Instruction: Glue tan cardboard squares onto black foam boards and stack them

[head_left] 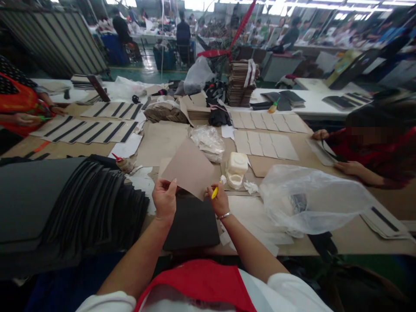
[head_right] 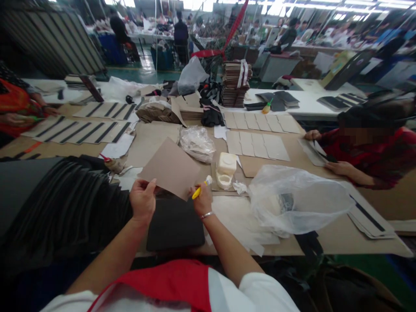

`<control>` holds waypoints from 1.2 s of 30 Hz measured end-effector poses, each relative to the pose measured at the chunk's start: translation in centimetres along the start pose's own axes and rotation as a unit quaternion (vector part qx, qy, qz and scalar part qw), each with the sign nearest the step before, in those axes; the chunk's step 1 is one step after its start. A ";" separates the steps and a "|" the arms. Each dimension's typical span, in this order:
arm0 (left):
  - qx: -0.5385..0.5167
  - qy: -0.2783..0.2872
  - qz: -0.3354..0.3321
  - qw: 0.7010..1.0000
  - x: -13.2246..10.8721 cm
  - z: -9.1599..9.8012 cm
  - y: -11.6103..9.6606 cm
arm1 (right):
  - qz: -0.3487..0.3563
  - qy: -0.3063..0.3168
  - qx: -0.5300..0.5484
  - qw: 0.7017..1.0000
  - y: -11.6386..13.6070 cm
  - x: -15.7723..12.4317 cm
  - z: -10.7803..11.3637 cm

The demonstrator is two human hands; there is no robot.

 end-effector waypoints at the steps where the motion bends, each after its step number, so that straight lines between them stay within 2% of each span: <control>1: -0.054 0.008 0.040 0.998 -0.5 0.0 0.5 | -0.009 -0.011 0.018 1.000 0.1 -0.1 0.2; 4: -0.149 0.014 0.131 0.980 -2.0 0.7 2.2 | -0.040 -0.039 0.049 0.997 -0.1 -0.8 0.9; 7: -0.164 -0.002 0.186 0.969 -3.2 2.4 3.7 | -0.069 -0.047 0.028 0.996 -1.0 -1.8 1.3; 13: -0.164 0.004 0.247 0.955 -5.2 5.2 5.7 | -0.111 -0.029 -0.012 0.993 -3.8 -4.2 0.6; 16: -0.151 0.003 0.264 0.953 -6.0 6.2 6.6 | -0.116 -0.017 0.008 0.993 -4.9 -5.3 0.2; 20: -0.037 -0.010 0.198 0.979 -7.3 9.0 7.4 | -0.088 -0.022 0.022 0.996 -5.5 -6.4 0.4; 23: 0.079 0.016 0.166 0.983 -8.7 11.7 7.7 | -0.048 -0.012 -0.013 0.999 -5.8 -7.3 0.6; 27: 0.225 0.075 0.182 0.954 -9.9 15.2 8.2 | -0.019 0.006 -0.059 0.998 -6.9 -8.5 0.5; 29: 0.303 0.115 0.161 0.932 -9.8 16.4 8.3 | -0.010 0.018 -0.074 0.997 -7.5 -8.8 0.2; 33: 0.395 0.172 0.106 0.896 -8.8 17.3 8.9 | 0.005 0.036 -0.101 0.994 -8.2 -8.7 -0.7; 36: 0.412 0.176 0.140 0.883 -8.1 17.4 9.8 | 0.012 0.042 -0.114 0.993 -8.6 -8.3 -1.5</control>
Point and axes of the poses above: each hand's wrist, its own x-axis towards the middle knuckle, its own z-axis out of the back of the hand, y = z × x, the point moved 3 cm from there along x, towards the middle knuckle, and after that the axes turned 6 degrees about -x, right-handed, at the moved point
